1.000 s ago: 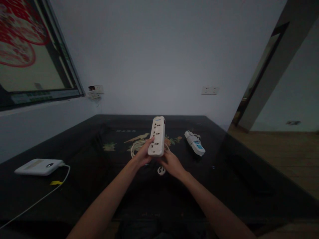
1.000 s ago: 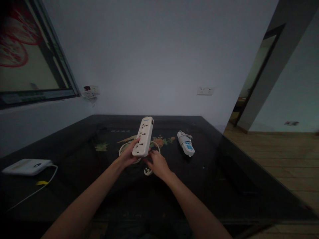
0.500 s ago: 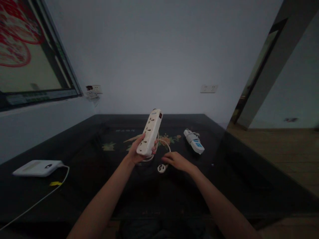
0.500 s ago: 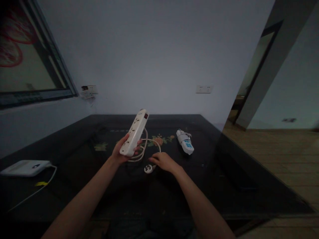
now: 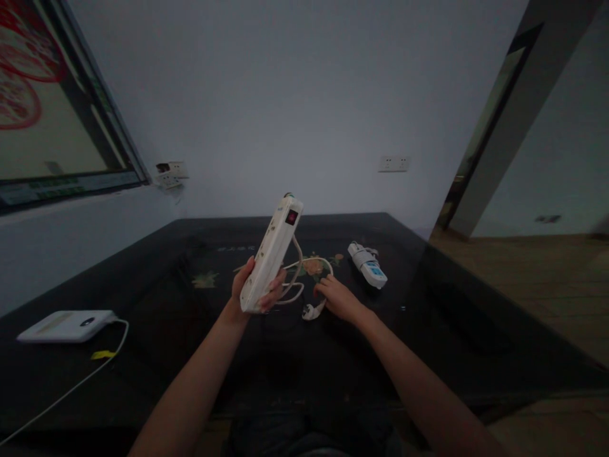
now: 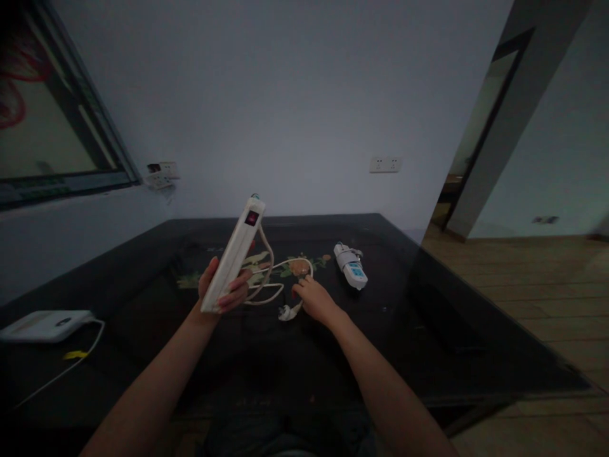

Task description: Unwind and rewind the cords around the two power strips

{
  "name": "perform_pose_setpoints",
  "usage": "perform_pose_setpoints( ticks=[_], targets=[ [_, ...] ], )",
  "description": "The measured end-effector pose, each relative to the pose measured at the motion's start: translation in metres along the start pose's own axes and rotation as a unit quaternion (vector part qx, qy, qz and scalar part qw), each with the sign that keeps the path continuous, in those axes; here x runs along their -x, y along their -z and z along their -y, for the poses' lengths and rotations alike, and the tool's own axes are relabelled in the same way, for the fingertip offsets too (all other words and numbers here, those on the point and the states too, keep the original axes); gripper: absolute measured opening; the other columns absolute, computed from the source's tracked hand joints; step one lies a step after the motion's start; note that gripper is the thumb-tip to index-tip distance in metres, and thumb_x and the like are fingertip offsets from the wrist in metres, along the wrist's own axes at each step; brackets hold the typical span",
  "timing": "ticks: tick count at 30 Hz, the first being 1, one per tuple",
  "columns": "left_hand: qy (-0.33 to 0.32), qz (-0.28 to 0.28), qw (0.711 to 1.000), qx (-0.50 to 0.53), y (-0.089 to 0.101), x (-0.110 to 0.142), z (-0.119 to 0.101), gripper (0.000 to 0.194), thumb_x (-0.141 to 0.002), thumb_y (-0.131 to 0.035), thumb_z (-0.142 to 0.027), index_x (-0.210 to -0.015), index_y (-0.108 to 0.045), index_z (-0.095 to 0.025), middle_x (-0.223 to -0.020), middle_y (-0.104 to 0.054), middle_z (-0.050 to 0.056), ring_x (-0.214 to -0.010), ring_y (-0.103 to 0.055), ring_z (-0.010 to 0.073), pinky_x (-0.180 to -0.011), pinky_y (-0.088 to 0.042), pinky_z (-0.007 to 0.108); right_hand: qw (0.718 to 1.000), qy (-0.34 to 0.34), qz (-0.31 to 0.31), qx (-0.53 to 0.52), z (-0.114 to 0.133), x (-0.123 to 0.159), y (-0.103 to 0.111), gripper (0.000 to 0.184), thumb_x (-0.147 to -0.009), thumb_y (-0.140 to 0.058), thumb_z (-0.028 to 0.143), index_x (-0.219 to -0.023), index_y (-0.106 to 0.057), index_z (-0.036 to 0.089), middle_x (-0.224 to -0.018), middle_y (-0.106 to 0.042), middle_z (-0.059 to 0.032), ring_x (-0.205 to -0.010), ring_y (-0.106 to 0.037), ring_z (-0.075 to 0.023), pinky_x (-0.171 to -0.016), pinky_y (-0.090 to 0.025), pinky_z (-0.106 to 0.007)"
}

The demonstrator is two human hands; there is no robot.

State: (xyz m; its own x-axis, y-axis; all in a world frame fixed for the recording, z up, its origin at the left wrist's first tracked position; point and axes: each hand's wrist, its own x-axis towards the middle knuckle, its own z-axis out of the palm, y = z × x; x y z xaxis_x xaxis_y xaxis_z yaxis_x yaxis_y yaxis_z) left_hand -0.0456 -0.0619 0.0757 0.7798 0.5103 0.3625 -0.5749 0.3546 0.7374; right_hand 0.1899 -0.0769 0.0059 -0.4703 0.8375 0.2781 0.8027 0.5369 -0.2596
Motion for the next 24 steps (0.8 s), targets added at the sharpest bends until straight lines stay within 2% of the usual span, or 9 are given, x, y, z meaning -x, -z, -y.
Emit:
perform_pose_setpoints(
  ticks=[2, 5, 9, 11, 13, 15, 18, 21, 24],
  targets=[
    [0.003, 0.01, 1.0, 0.002, 0.0, 0.0, 0.001, 0.045, -0.083, -0.045, -0.053, -0.108, -0.054, -0.017, -0.061, -0.047, -0.002, -0.029, -0.032, 0.0047, -0.023, -0.029, 0.016, 1.0, 0.003, -0.023, 0.007, 0.004, -0.002, 0.0, 0.03, -0.08, -0.054, 0.005, -0.108, -0.06, 0.012, -0.098, -0.058, -0.0121, -0.1, -0.046, -0.0234, -0.088, -0.039, -0.036],
    [0.01, 0.015, 1.0, 0.002, -0.003, -0.001, 0.002, 0.043, -0.081, -0.05, -0.051, -0.106, -0.054, -0.016, -0.063, -0.049, -0.002, -0.03, -0.035, 0.0047, -0.023, -0.031, 0.016, 0.998, 0.038, -0.047, 0.024, 0.013, -0.006, -0.002, 0.041, -0.084, -0.06, 0.021, -0.123, -0.055, 0.015, -0.101, -0.058, -0.0125, -0.098, -0.049, -0.0231, -0.085, -0.041, -0.035],
    [0.035, 0.023, 0.999, 0.008, -0.006, -0.003, 0.004, 0.042, -0.078, -0.056, -0.051, -0.1, -0.054, -0.015, -0.064, -0.052, -0.001, -0.033, -0.04, 0.0058, -0.025, -0.034, 0.016, 0.993, 0.087, -0.042, 0.06, 0.024, -0.01, -0.011, 0.054, -0.084, -0.062, 0.027, -0.134, -0.047, 0.017, -0.095, -0.063, -0.0115, -0.094, -0.052, -0.024, -0.081, -0.042, -0.036],
    [0.043, 0.026, 0.999, 0.008, -0.006, -0.003, 0.005, 0.044, -0.078, -0.055, -0.051, -0.103, -0.054, -0.015, -0.064, -0.052, -0.001, -0.033, -0.042, 0.0067, -0.025, -0.036, 0.017, 0.994, 0.087, -0.035, 0.06, 0.027, -0.012, -0.017, 0.049, -0.083, -0.061, 0.024, -0.131, -0.051, 0.017, -0.091, -0.065, -0.0109, -0.094, -0.052, -0.0245, -0.081, -0.041, -0.036],
    [0.047, 0.03, 0.998, 0.005, -0.005, -0.003, 0.005, 0.046, -0.078, -0.054, -0.052, -0.106, -0.053, -0.016, -0.065, -0.053, 0.0, -0.034, -0.045, 0.0076, -0.026, -0.037, 0.018, 0.995, 0.081, -0.038, 0.049, 0.027, -0.013, -0.02, 0.031, -0.083, -0.06, 0.019, -0.114, -0.063, 0.018, -0.084, -0.065, -0.0094, -0.093, -0.051, -0.0241, -0.081, -0.04, -0.036],
    [0.051, 0.032, 0.998, 0.001, -0.003, -0.003, 0.004, 0.046, -0.078, -0.056, -0.052, -0.106, -0.053, -0.015, -0.068, -0.055, 0.001, -0.037, -0.048, 0.0089, -0.029, -0.04, 0.019, 0.995, 0.071, -0.053, 0.036, 0.023, -0.013, -0.018, 0.017, -0.083, -0.058, 0.015, -0.096, -0.068, 0.018, -0.081, -0.064, -0.0082, -0.092, -0.051, -0.0229, -0.08, -0.039, -0.034],
    [0.066, 0.022, 0.998, -0.01, 0.002, -0.002, 0.001, 0.045, -0.078, -0.058, -0.05, -0.105, -0.054, -0.014, -0.074, -0.059, 0.004, -0.046, -0.057, 0.0127, -0.037, -0.048, 0.023, 0.994, 0.052, -0.089, 0.022, 0.009, -0.01, -0.005, 0.019, -0.086, -0.053, 0.013, -0.099, -0.066, 0.018, -0.092, -0.063, -0.0085, -0.095, -0.051, -0.0207, -0.082, -0.04, -0.033],
    [0.104, 0.005, 0.994, -0.033, 0.012, 0.001, 0.0, 0.047, -0.078, -0.06, -0.048, -0.11, -0.053, -0.012, -0.081, -0.063, 0.008, -0.056, -0.063, 0.0173, -0.047, -0.054, 0.029, 0.983, 0.032, -0.173, -0.055, -0.01, -0.003, 0.017, 0.019, -0.09, -0.049, 0.019, -0.102, -0.064, 0.02, -0.098, -0.059, -0.0077, -0.096, -0.052, -0.0188, -0.081, -0.041, -0.031],
    [0.132, -0.018, 0.989, -0.067, 0.025, 0.008, 0.002, 0.049, -0.08, -0.06, -0.047, -0.112, -0.05, -0.012, -0.084, -0.066, 0.011, -0.061, -0.066, 0.0203, -0.051, -0.056, 0.032, 0.947, 0.011, -0.282, -0.152, -0.025, 0.005, 0.038, 0.014, -0.087, -0.053, 0.022, -0.093, -0.065, 0.019, -0.089, -0.058, -0.0055, -0.085, -0.053, -0.0178, -0.076, -0.042, -0.03]
  ],
)
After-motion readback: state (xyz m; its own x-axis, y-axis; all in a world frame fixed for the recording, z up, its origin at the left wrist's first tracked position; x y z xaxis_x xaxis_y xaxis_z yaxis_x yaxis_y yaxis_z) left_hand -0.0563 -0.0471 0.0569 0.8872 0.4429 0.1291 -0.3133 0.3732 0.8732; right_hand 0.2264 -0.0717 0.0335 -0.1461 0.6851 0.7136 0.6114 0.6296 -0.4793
